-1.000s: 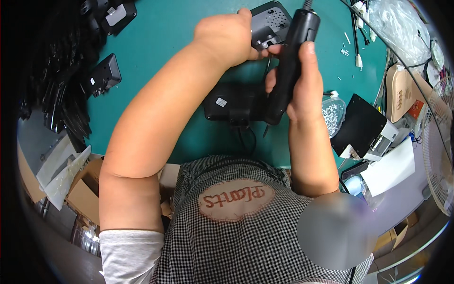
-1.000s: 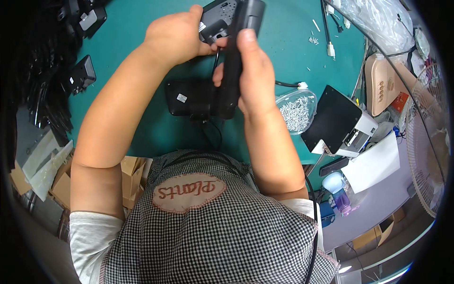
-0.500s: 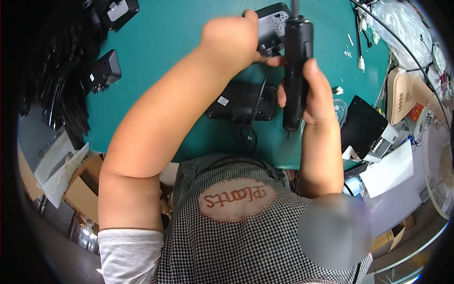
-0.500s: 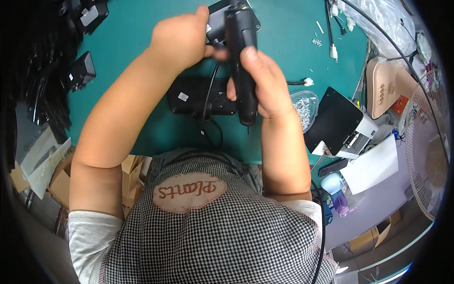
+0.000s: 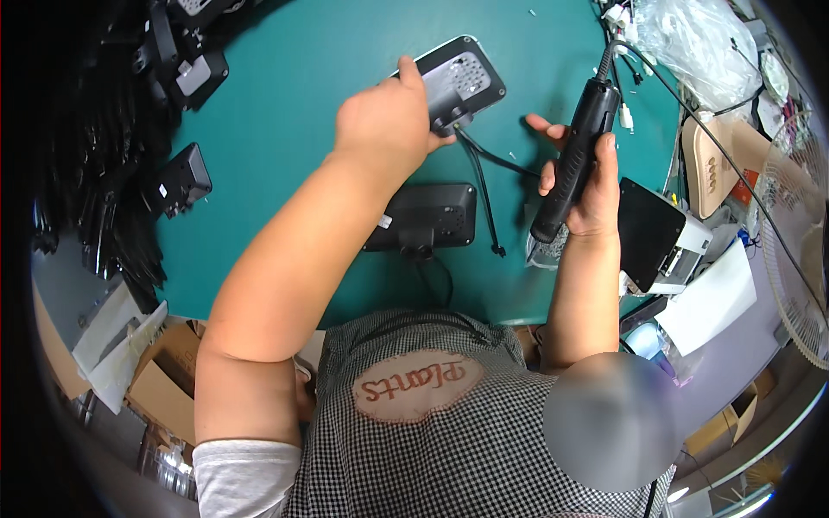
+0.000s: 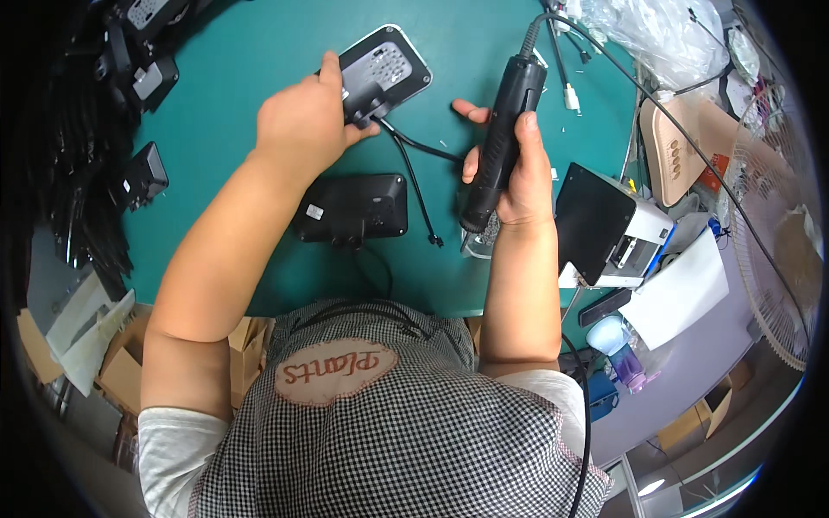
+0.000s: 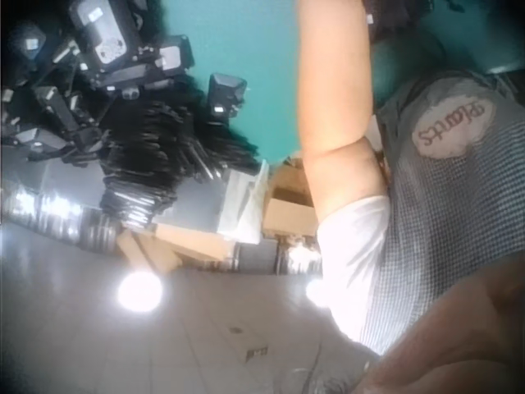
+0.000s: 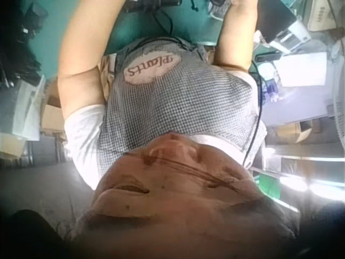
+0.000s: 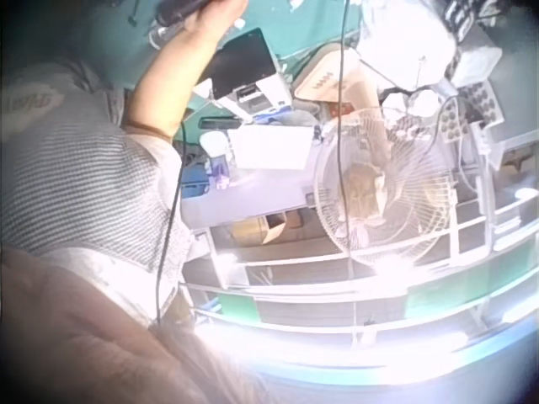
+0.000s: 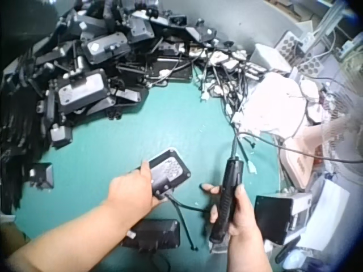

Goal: The person uses a power screwdriver to fasten screws into the back of small black electronic devices on a green workbench. They then pick up a device, insert a circuit board into its housing, and connect a wire harness. The person repeats this assembly process for multiple units, placing finished devices into a pile on the table.

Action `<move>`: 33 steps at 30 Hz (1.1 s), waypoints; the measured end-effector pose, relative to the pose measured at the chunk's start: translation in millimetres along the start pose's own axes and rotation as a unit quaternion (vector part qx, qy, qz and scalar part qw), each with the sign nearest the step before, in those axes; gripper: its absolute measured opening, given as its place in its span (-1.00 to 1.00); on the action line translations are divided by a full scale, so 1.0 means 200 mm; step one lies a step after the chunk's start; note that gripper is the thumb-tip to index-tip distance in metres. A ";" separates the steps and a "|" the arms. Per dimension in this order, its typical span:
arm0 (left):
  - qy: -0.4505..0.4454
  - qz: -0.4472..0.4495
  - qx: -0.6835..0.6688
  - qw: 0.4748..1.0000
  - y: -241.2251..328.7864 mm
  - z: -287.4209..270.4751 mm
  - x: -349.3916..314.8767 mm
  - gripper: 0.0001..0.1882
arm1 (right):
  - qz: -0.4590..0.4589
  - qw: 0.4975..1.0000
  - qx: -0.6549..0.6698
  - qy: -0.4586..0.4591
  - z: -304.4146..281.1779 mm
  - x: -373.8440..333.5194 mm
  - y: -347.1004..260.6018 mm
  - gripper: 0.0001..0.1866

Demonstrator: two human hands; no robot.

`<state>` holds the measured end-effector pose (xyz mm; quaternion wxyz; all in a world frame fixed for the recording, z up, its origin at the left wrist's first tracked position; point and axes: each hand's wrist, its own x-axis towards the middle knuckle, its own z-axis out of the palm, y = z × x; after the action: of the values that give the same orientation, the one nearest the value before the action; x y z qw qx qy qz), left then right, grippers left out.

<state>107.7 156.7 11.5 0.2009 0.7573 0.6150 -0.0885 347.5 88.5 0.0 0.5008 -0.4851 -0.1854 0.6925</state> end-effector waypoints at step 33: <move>-0.120 -0.015 -0.897 0.425 -0.07 -0.10 -0.26 -0.21 | -0.458 0.859 0.127 -0.191 0.52 -0.07 -0.30 -0.04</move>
<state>81.0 121.5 47.1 0.8371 0.1222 0.3281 0.4203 288.9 126.7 99.6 0.7733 -0.1355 -0.3890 0.4820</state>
